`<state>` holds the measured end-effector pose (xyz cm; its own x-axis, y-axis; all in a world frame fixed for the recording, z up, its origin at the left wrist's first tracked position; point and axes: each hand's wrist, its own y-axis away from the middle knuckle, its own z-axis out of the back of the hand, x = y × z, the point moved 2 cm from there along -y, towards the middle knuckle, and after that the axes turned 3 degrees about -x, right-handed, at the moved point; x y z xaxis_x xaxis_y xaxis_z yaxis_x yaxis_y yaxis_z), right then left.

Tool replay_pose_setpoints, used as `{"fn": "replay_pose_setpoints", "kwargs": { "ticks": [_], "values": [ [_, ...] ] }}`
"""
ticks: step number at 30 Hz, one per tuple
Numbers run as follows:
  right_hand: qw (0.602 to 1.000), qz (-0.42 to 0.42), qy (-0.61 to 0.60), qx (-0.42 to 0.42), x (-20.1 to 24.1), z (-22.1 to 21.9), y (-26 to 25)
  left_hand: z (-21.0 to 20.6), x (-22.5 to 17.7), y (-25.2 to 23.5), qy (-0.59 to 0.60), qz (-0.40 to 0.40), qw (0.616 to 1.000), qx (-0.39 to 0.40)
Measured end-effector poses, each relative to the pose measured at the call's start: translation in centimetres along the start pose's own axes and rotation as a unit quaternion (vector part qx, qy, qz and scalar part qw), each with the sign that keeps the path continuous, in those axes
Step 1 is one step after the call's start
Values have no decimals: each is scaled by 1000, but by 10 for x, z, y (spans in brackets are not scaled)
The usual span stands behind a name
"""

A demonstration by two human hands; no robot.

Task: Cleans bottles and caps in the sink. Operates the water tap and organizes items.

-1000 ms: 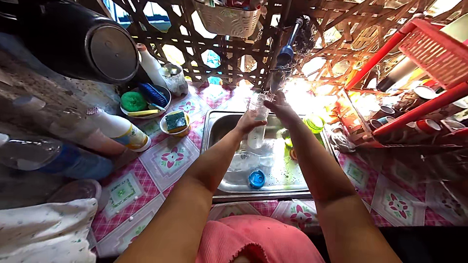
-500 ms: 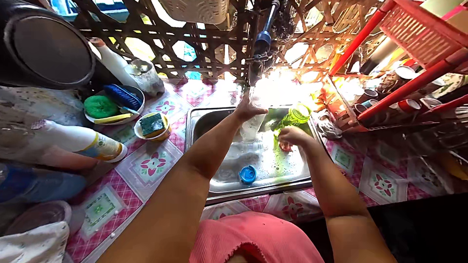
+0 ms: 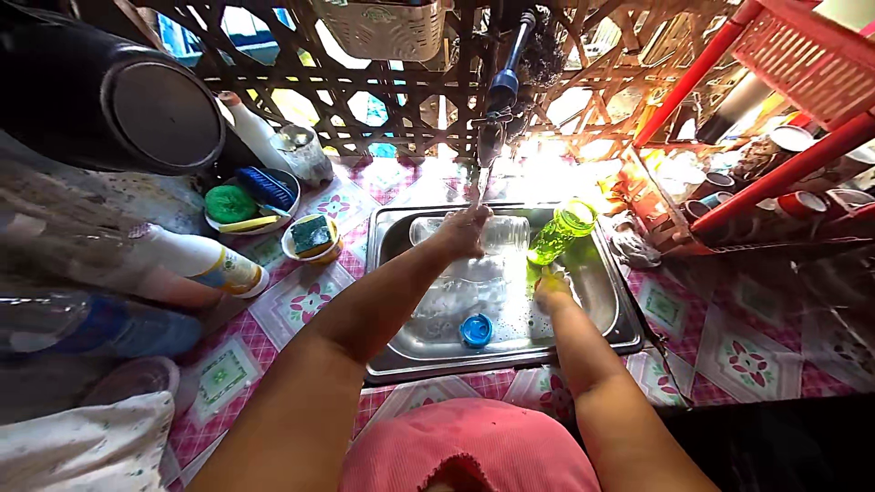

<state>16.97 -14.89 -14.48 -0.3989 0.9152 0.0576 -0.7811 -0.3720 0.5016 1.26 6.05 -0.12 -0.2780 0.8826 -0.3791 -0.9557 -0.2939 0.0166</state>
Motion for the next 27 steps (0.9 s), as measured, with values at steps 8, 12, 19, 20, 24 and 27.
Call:
{"fn": "replay_pose_setpoints", "kwargs": {
  "ticks": [8, 12, 19, 20, 24, 27],
  "values": [
    [894, 144, -424, -1, 66, 17, 4, 14, -5, 11, -237, -73, 969, 4],
    [732, 84, -653, 173, 116, 11, 14, 32, -8, 15, -322, -75, 943, 35],
    [826, 43, -536, 166, 166, 7, 30, 46, -18, 27, -434, -66, 897, 54],
    [851, 73, -497, 152, 172, 6, 25, 48, -18, 30, -436, -63, 896, 57],
    [882, 176, -430, 84, 189, 15, 6, 63, -16, 38, -399, -44, 916, 18],
    [784, 127, -596, 116, 185, 34, 15, 76, -9, 43, -344, -17, 939, -18]
  ]
}}
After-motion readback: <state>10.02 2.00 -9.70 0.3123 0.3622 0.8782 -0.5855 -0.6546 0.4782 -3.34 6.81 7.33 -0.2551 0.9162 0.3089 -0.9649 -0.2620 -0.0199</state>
